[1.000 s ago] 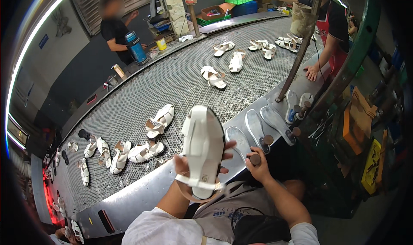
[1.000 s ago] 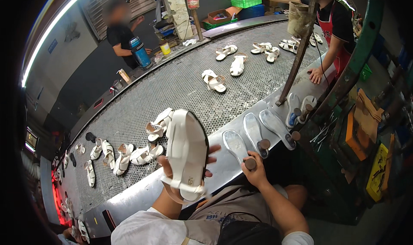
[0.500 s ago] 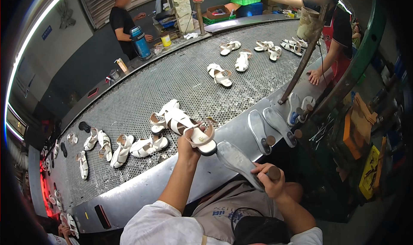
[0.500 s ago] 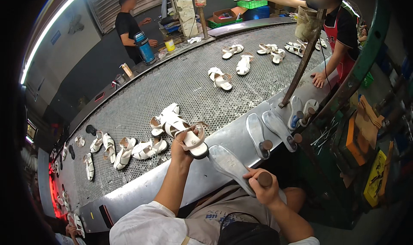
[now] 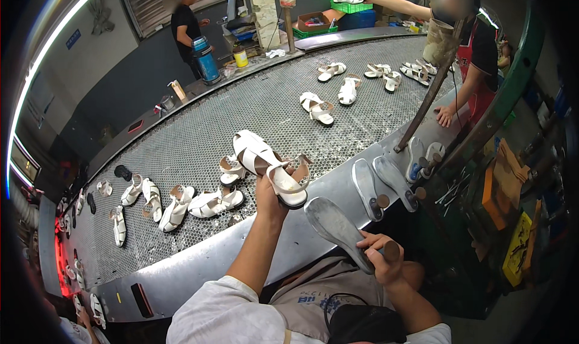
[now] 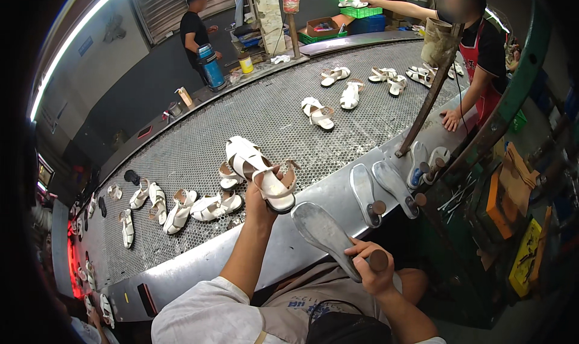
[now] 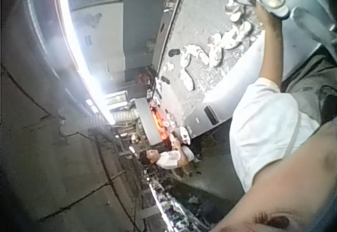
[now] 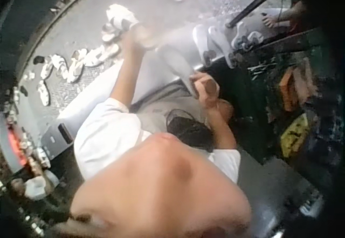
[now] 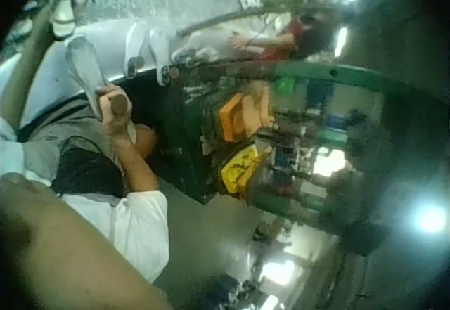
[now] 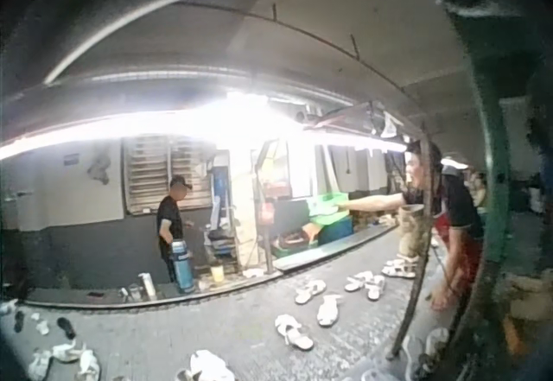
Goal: Assembling sandal components using a press machine.
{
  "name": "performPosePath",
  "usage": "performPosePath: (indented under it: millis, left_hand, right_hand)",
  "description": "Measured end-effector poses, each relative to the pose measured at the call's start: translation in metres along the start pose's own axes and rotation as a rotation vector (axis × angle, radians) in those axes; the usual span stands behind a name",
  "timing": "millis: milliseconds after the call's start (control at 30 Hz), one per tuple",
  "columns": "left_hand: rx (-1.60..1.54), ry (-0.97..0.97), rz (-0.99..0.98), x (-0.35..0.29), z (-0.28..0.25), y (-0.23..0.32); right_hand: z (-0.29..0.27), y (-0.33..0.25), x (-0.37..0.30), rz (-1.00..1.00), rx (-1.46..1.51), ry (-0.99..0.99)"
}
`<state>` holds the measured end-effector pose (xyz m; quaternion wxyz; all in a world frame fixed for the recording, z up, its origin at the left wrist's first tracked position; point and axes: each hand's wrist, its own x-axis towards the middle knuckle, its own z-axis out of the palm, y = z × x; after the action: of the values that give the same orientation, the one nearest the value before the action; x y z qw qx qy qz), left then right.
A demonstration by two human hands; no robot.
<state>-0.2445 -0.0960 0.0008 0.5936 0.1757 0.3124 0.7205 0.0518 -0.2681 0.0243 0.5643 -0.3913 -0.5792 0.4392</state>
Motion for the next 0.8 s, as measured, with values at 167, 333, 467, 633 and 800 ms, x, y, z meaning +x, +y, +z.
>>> performPosePath:
  millis: [167,333,467,633,800]
  left_hand:
    - [0.092,-0.040,0.108,-0.008,0.010,0.013]
    - [0.147,-0.262,0.004,-0.041,0.009,-0.018]
    - [0.112,-0.338,-0.108,-0.093,0.039,-0.041]
    - [0.219,-0.378,-0.287,-0.127,0.052,-0.062]
    - [0.138,-0.345,-0.356,-0.130,0.068,-0.033]
  right_hand:
    - [0.007,-0.006,-0.004,0.005,0.034,0.018]
    - [0.019,-0.012,-0.003,-0.004,-0.003,-0.030]
    - [0.041,-0.013,0.002,-0.073,-0.105,0.106]
    - [0.067,-0.017,0.011,-0.193,-0.352,0.222]
    - [0.056,-0.014,0.015,-0.356,-0.578,0.189]
